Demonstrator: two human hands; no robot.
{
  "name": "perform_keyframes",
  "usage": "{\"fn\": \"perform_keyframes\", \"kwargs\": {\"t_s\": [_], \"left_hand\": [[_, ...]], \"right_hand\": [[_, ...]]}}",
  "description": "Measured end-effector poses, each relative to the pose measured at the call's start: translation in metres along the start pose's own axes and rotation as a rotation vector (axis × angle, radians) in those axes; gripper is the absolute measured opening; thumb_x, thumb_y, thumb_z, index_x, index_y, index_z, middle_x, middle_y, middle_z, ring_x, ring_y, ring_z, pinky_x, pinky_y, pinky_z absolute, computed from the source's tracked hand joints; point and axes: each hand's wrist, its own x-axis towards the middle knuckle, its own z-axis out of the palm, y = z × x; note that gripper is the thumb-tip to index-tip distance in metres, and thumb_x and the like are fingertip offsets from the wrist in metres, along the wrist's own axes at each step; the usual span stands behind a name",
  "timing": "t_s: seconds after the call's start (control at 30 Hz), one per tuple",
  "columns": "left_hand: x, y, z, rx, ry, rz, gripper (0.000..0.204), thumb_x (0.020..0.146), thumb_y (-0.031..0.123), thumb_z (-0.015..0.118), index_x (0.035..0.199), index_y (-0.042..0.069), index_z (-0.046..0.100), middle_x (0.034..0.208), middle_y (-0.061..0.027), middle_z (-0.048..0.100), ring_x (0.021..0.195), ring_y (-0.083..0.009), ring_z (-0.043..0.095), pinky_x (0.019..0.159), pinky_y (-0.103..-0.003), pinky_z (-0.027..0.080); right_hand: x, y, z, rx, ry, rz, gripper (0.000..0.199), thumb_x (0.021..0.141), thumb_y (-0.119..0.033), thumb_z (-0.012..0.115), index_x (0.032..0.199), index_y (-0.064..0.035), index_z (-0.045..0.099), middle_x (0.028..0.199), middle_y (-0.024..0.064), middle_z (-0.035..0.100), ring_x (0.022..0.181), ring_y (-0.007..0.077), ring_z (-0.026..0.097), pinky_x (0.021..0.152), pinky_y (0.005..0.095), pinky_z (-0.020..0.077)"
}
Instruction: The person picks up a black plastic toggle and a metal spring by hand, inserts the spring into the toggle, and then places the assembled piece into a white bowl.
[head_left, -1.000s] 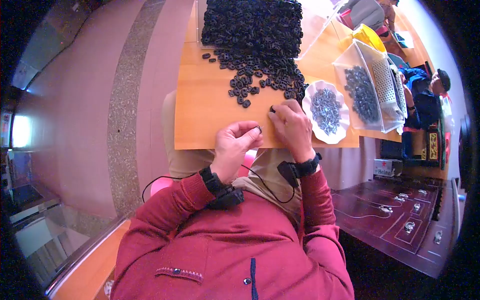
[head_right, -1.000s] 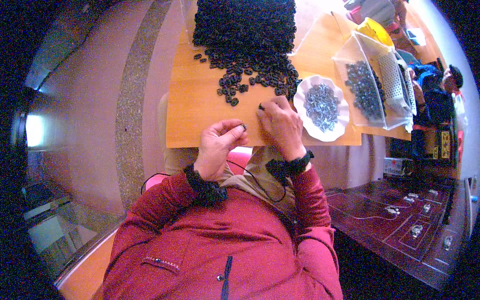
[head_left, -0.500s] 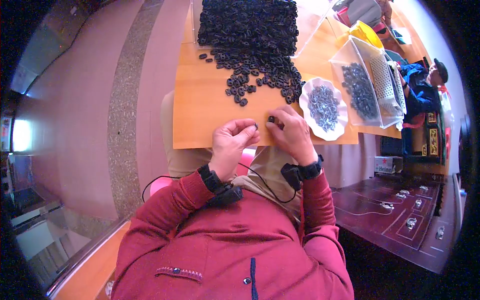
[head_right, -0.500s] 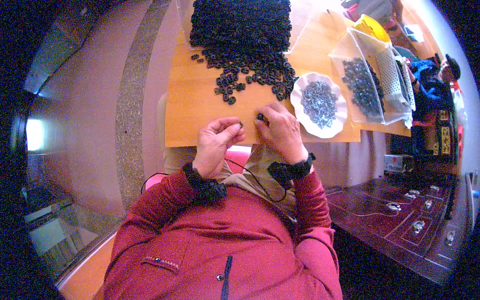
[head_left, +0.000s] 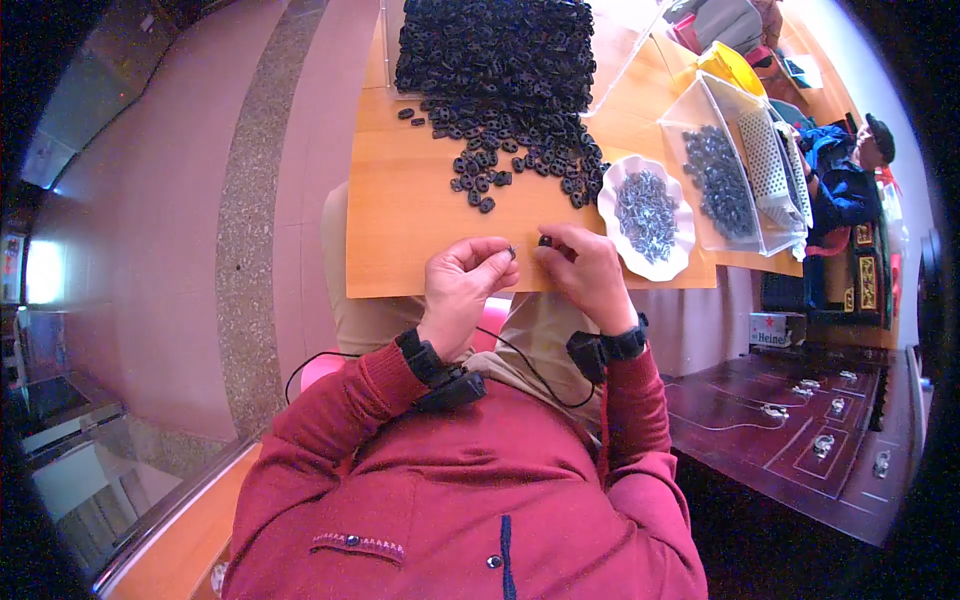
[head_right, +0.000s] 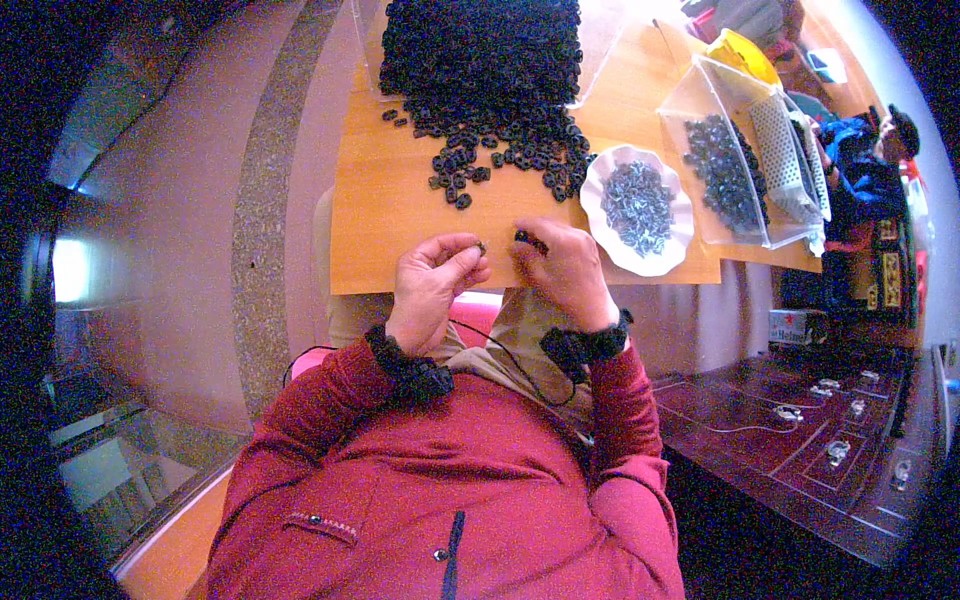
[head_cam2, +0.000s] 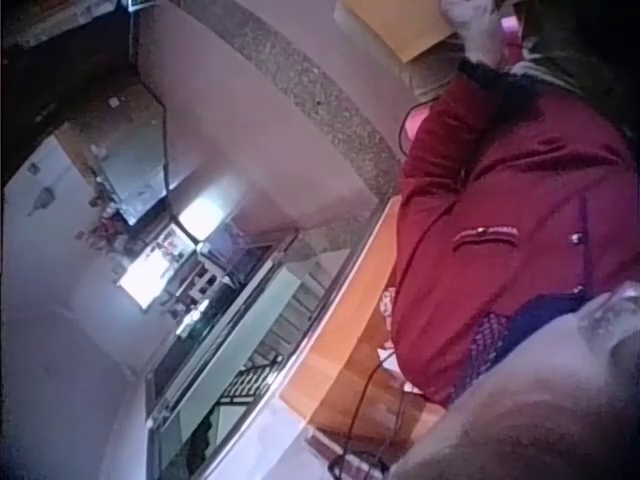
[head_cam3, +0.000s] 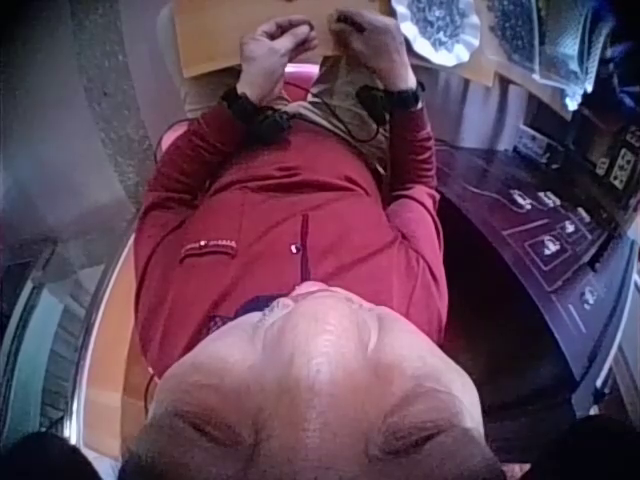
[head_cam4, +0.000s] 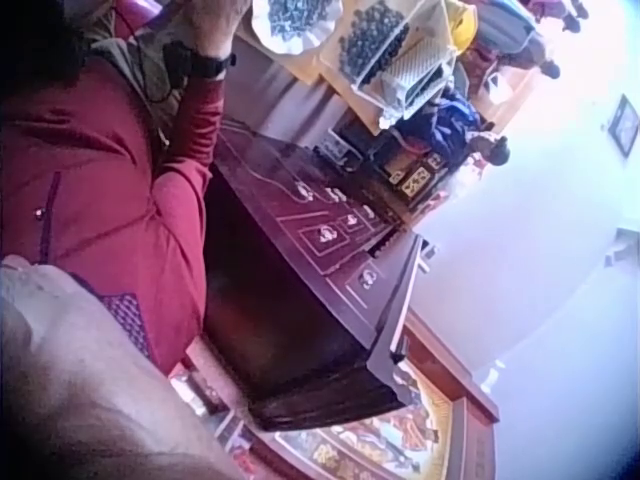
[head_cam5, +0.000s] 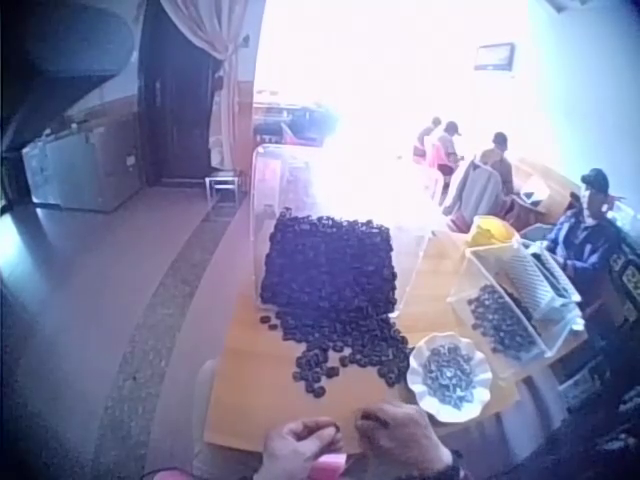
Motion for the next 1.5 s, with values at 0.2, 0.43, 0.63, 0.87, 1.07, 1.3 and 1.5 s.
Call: {"fn": "perform_keyframes", "kwargs": {"t_s": [0.2,0.43,0.63,0.87,1.07,1.3,1.5], "left_hand": [[0.0,0.0,0.001,-0.001,-0.004,0.001,0.015,0.089,0.004,0.061,0.103,0.0,0.061,0.091,-0.0071,0.065,0.077,-0.0151,0.064,0.073,-0.028,0.056],[-0.002,0.002,0.002,-0.028,-0.003,-0.01,0.016,0.088,0.004,0.061,0.103,-0.001,0.061,0.091,-0.0085,0.065,0.077,-0.0156,0.065,0.073,-0.028,0.056],[-0.002,0.003,0.002,-0.015,0.003,-0.054,0.016,0.088,0.004,0.062,0.103,-0.001,0.06,0.09,-0.0088,0.066,0.077,-0.0154,0.065,0.071,-0.028,0.057],[-0.001,0.007,0.004,-0.001,0.032,-0.1,0.016,0.087,0.004,0.062,0.102,-0.001,0.06,0.09,-0.0084,0.066,0.077,-0.0153,0.065,0.072,-0.028,0.057],[0.0,0.008,0.004,0.011,0.045,-0.128,0.016,0.088,0.004,0.062,0.102,-0.001,0.061,0.091,-0.0081,0.065,0.079,-0.0149,0.064,0.073,-0.028,0.056],[0.0,0.012,0.006,0.049,0.033,-0.149,0.016,0.088,0.003,0.061,0.103,-0.001,0.062,0.092,-0.0078,0.066,0.079,-0.0151,0.065,0.073,-0.029,0.056],[0.001,0.01,0.003,0.029,0.036,-0.152,0.014,0.087,0.003,0.062,0.101,-0.001,0.062,0.091,-0.0078,0.066,0.078,-0.0154,0.065,0.072,-0.028,0.056]], "right_hand": [[-0.007,0.001,0.002,0.431,-0.048,0.275,0.026,0.082,-0.003,0.068,0.107,0.0038,0.064,0.077,-0.002,0.059,0.066,0.0032,0.051,0.057,0.02,0.043],[-0.014,0.006,0.006,0.718,-0.098,0.321,0.029,0.084,-0.003,0.066,0.111,0.0057,0.062,0.083,0.0008,0.063,0.073,0.006,0.057,0.063,0.0204,0.0474],[-0.019,0.011,0.01,0.877,-0.09,0.409,0.027,0.084,0.0,0.065,0.111,0.0055,0.06,0.084,0.0023,0.062,0.075,0.0086,0.061,0.065,0.0232,0.053],[-0.02,0.009,0.013,0.973,-0.089,0.397,0.03,0.082,-0.001,0.068,0.11,0.0048,0.061,0.082,0.003,0.063,0.071,0.0103,0.062,0.064,0.0239,0.0522],[-0.02,0.011,0.012,0.99,-0.102,0.448,0.03,0.082,-0.001,0.068,0.111,0.005,0.061,0.085,0.0039,0.064,0.074,0.0127,0.064,0.067,0.0257,0.054],[-0.019,0.01,0.01,1.051,-0.117,0.474,0.03,0.081,0.005,0.065,0.111,0.0061,0.059,0.088,0.0076,0.064,0.075,0.015,0.064,0.071,0.0291,0.0567],[-0.019,0.011,0.007,1.044,-0.135,0.518,0.027,0.082,0.005,0.063,0.109,0.0052,0.059,0.09,0.0077,0.063,0.077,0.0173,0.065,0.072,0.0318,0.0576]]}}
